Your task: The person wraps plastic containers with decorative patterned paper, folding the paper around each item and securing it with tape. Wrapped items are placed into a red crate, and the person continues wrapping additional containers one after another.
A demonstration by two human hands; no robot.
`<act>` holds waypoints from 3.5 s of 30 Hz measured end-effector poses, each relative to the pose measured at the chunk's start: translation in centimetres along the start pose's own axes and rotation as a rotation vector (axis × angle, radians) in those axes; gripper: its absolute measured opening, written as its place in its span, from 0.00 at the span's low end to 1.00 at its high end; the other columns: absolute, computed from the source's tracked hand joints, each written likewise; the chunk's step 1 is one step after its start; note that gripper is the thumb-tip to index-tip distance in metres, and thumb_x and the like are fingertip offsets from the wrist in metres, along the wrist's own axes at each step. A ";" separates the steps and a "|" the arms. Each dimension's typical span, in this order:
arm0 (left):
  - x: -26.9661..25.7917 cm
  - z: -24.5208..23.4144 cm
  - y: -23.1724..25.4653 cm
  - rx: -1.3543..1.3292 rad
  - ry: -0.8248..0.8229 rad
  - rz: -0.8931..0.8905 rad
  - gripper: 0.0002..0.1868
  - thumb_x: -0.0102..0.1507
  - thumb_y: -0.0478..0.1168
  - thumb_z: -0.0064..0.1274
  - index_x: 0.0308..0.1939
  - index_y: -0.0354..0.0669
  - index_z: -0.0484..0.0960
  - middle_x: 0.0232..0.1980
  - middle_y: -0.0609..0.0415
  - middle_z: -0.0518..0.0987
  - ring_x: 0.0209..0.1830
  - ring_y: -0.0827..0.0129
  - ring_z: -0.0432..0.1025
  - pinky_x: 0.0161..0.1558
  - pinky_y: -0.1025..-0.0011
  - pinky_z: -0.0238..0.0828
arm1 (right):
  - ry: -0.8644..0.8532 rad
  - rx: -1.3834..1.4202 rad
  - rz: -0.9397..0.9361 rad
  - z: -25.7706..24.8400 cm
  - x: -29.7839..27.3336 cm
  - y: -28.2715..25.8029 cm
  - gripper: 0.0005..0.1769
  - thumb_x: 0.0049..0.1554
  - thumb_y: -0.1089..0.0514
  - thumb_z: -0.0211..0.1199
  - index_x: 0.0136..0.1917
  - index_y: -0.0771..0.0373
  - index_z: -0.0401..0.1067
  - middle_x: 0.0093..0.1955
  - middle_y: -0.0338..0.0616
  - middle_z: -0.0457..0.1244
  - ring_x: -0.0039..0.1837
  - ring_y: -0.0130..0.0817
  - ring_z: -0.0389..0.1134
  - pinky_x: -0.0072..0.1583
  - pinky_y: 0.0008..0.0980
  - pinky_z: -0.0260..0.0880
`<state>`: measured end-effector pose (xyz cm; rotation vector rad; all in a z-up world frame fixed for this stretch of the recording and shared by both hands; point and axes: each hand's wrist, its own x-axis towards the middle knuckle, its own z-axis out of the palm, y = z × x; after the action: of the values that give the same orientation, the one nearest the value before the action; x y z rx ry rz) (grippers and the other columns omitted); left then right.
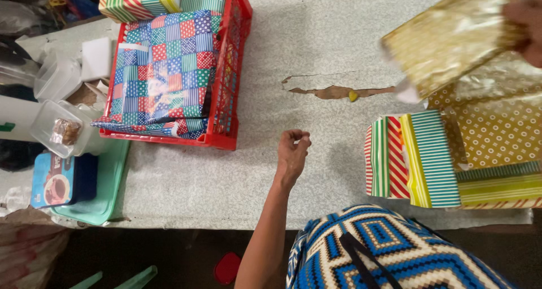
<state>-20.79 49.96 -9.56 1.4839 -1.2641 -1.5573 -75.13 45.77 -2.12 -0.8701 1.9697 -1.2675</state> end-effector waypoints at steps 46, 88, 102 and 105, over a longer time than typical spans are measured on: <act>-1.2 -6.8 -5.1 0.438 0.486 0.485 0.27 0.58 0.27 0.54 0.60 0.33 0.67 0.66 0.35 0.64 0.68 0.40 0.60 0.68 0.50 0.58 | -0.696 -0.346 -0.639 36.6 -25.8 -2.8 0.16 0.58 0.65 0.60 0.61 0.67 0.71 0.53 0.54 0.62 0.52 0.47 0.68 0.54 0.40 0.70; -0.6 -5.2 -4.1 0.907 0.463 0.533 0.12 0.62 0.34 0.49 0.50 0.38 0.74 0.75 0.40 0.62 0.78 0.42 0.53 0.71 0.40 0.49 | -0.706 -0.381 -0.627 38.0 -26.0 -1.9 0.12 0.56 0.64 0.64 0.54 0.64 0.76 0.50 0.51 0.63 0.57 0.48 0.65 0.61 0.42 0.68; 0.7 -5.0 -4.3 0.766 0.435 0.520 0.11 0.63 0.32 0.48 0.50 0.35 0.72 0.73 0.39 0.62 0.78 0.43 0.52 0.71 0.41 0.47 | -0.710 -0.440 -0.628 37.6 -26.0 -1.3 0.16 0.56 0.56 0.65 0.58 0.56 0.76 0.54 0.45 0.63 0.61 0.45 0.63 0.63 0.48 0.60; 1.0 -4.7 -4.3 0.729 0.448 0.510 0.11 0.64 0.34 0.49 0.50 0.36 0.72 0.73 0.39 0.62 0.78 0.43 0.52 0.71 0.42 0.48 | -0.707 -0.507 -0.590 37.7 -26.4 -1.6 0.16 0.56 0.57 0.62 0.58 0.54 0.77 0.54 0.43 0.63 0.62 0.44 0.62 0.62 0.50 0.54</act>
<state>-15.68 49.54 -13.43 1.6120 -1.8272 -0.4002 -29.69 47.04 -9.27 -1.9417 1.4890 -0.5622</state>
